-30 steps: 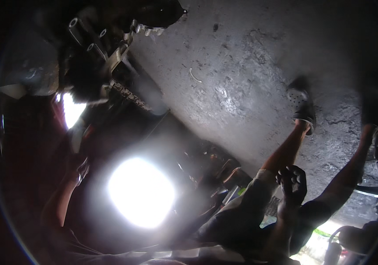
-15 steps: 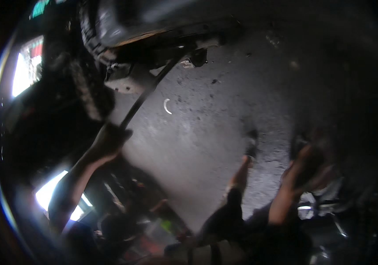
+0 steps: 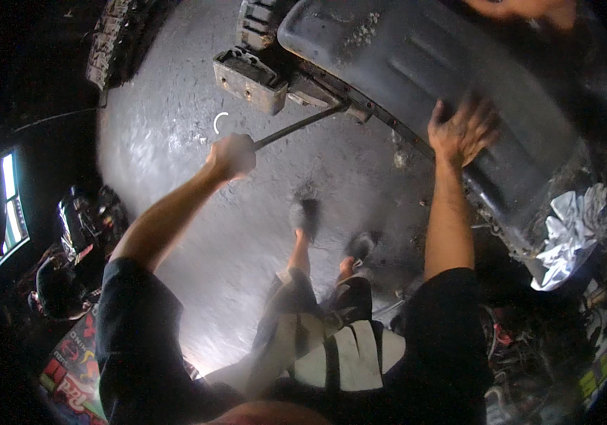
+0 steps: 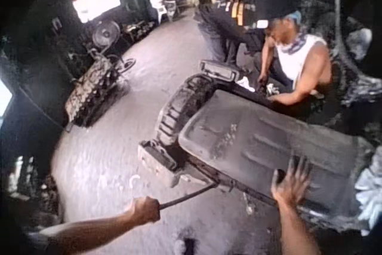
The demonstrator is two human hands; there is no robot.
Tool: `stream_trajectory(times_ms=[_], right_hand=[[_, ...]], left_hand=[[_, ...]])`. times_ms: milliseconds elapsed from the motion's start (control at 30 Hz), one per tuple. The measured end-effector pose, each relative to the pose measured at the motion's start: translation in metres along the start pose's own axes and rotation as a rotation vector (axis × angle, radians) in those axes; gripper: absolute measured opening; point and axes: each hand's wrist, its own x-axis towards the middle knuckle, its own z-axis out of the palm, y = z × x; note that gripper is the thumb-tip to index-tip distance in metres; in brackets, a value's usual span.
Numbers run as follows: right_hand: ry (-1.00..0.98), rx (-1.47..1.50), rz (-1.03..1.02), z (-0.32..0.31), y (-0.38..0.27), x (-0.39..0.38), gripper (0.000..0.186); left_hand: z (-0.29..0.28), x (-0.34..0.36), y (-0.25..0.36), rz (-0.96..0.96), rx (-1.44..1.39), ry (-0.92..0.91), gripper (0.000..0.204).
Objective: The person works on a large mechanical component, using a metal bar to lever a part and then using their hands to manipulate smaller components on a gear assembly.
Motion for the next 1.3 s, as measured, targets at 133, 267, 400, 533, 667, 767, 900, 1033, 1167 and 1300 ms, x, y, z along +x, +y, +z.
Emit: stream_trajectory(times_ms=[133,267,400,533,667,767,900,1033,1167,1300], right_hand=[[-0.046,0.07,0.01,-0.004,-0.002,0.007,0.063],[-0.11,0.034,0.045,-0.005,-0.002,0.008,0.06],[-0.24,-0.002,0.081,-0.012,-0.008,0.013,0.06],[-0.235,0.001,0.086,-0.009,-0.01,0.017,0.062],[-0.209,-0.01,0.062,-0.004,-0.008,0.018,0.062],[-0.173,0.056,0.066,-0.004,-0.008,0.018,0.062],[-0.141,0.059,0.049,-0.003,-0.008,0.02,0.062],[-0.141,0.028,0.048,-0.006,-0.01,0.024,0.062],[-0.249,-0.052,0.083,-0.008,-0.005,0.026,0.063],[-0.214,0.074,0.05,-0.008,-0.003,0.027,0.07]], left_hand=[[-0.004,0.005,0.002,-0.029,0.004,-0.117,0.025],[0.001,0.009,0.003,0.005,0.09,-0.201,0.026],[0.004,0.011,-0.002,-0.041,0.012,-0.213,0.024],[0.013,0.017,-0.009,0.047,0.096,-0.21,0.019],[-0.008,0.016,0.003,-0.116,-0.002,-0.315,0.02],[0.001,0.017,-0.002,-0.103,-0.066,-0.285,0.02],[-0.004,0.014,0.004,-0.113,-0.07,-0.289,0.02],[-0.002,0.013,0.003,-0.116,-0.06,-0.293,0.021],[-0.001,0.016,0.006,-0.115,-0.059,-0.28,0.023],[-0.002,0.023,0.009,-0.184,-0.051,-0.313,0.024]])
